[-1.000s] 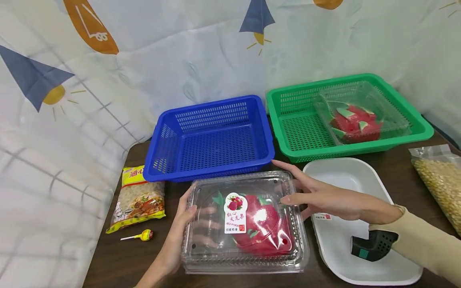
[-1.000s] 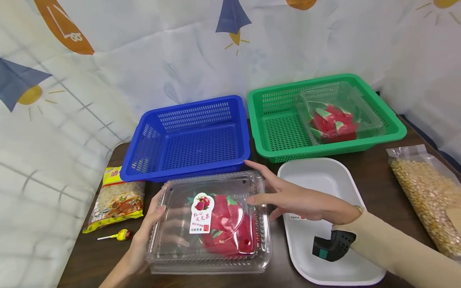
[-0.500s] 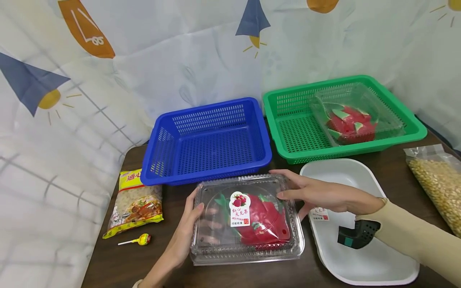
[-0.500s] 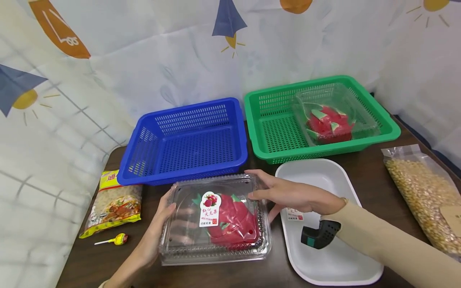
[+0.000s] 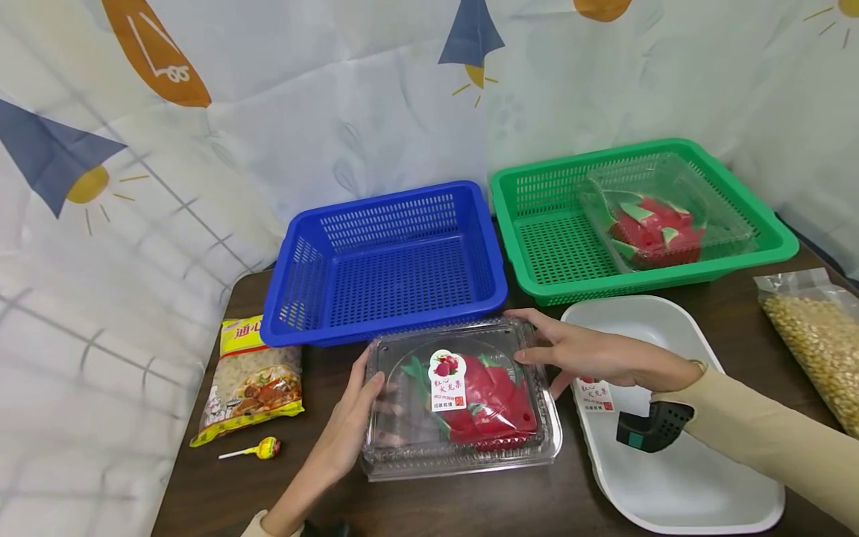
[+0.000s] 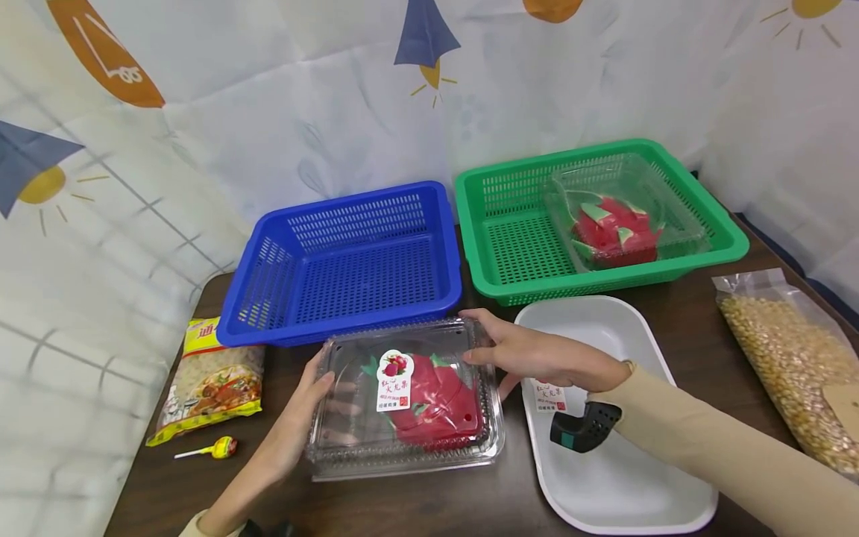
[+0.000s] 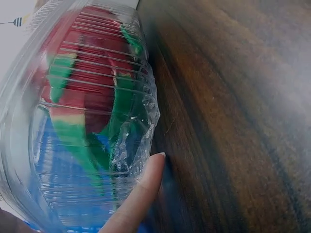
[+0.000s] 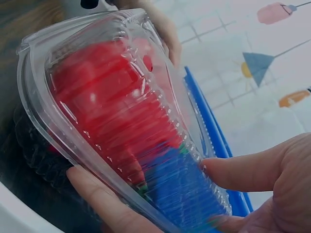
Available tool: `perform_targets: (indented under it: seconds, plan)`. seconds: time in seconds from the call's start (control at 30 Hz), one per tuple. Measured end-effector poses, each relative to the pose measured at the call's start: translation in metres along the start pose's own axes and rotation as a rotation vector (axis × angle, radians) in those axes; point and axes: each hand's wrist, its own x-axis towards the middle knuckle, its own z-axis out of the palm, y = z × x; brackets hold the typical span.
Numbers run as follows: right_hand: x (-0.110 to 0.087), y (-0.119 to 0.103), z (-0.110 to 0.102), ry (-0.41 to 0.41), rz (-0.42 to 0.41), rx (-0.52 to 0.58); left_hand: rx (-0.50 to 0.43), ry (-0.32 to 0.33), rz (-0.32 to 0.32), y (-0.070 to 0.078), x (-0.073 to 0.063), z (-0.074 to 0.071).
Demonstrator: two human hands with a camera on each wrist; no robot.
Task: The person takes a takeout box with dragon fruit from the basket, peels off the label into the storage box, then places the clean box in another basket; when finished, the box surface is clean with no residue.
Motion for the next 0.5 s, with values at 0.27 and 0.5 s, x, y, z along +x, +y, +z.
perform_targets:
  seconds: [0.27,0.5]
  plan:
    - [0.0035,-0.0003,-0.0031,0.033,-0.016,-0.007,0.048,0.021,-0.008,0.0035,0.0045,-0.0006]
    - [0.0061,-0.002,-0.0026,0.073,-0.019,-0.05,0.15,0.043,0.015,0.0044,0.0059,-0.0038]
